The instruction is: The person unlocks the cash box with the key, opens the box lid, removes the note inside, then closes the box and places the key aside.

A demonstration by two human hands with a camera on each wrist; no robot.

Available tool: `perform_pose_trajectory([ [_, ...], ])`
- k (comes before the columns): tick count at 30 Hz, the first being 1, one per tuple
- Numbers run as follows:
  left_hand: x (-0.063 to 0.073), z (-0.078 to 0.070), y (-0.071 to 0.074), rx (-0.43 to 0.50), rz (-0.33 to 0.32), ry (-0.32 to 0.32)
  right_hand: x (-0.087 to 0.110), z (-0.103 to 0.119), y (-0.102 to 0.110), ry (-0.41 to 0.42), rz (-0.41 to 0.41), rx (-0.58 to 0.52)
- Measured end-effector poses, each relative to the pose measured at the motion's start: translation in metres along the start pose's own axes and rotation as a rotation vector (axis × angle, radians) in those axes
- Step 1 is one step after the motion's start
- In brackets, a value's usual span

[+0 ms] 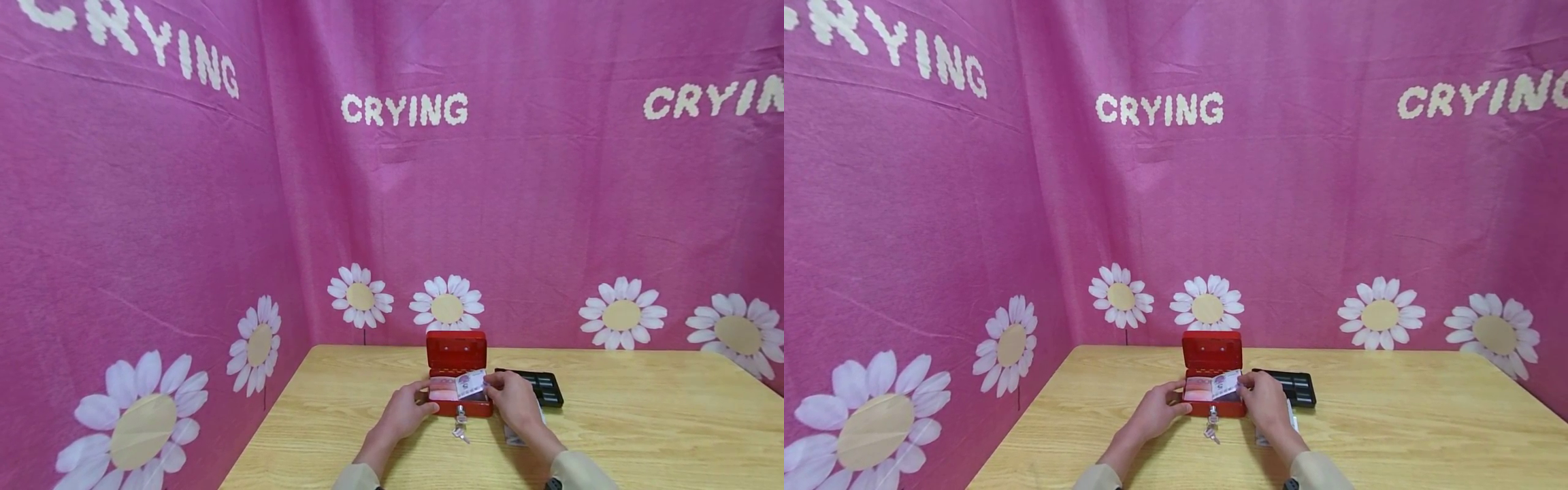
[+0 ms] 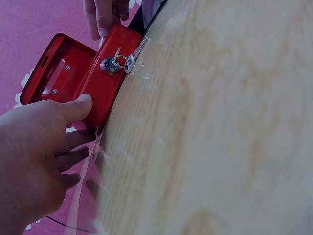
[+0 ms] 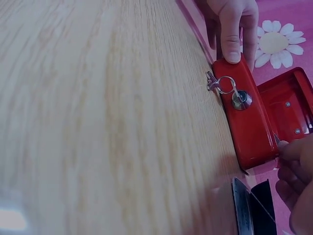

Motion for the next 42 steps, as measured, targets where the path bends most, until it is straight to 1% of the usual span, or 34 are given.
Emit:
perform_pose_trajectory([
  [7, 0.000, -0.001, -0.001, 0.008, 0.002, -0.012, 0.001, 0.000, 0.003, -0.009, -0.002, -0.037],
  [15, -0.001, 0.002, 0.000, 0.012, 0.008, -0.015, 0.000, 0.001, 0.007, -0.005, -0.052, -0.073],
  [18, -0.001, 0.002, 0.000, -0.001, 0.007, -0.015, 0.000, 0.002, 0.010, -0.006, -0.066, -0.100],
  [23, -0.001, -0.001, 0.001, -0.037, -0.009, -0.039, 0.001, 0.004, 0.015, -0.006, -0.090, -0.125],
  [26, -0.001, -0.001, 0.000, -0.041, -0.013, -0.033, 0.001, 0.005, 0.019, -0.009, -0.099, -0.125],
  [29, -0.001, 0.000, 0.000, -0.035, -0.013, -0.013, 0.002, 0.007, 0.023, -0.006, -0.109, -0.130],
  [32, 0.000, 0.001, 0.000, -0.034, -0.016, -0.017, 0.003, 0.008, 0.026, 0.013, -0.124, -0.145],
  [35, 0.000, 0.001, 0.000, -0.036, -0.018, -0.033, 0.004, 0.007, 0.030, 0.032, -0.139, -0.160],
  [42, 0.001, 0.001, 0.000, -0.009, -0.018, -0.087, 0.005, 0.009, 0.041, 0.099, -0.193, -0.221],
])
Point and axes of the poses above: each hand's wrist, its own x-axis away from the middle knuckle, its own y-axis out of the back of the hand, z = x × y, the point moved 5 cm from there along -x, towards the middle knuckle, and after that the axes turned 5 degrees about -y, right-handed, at the moved point
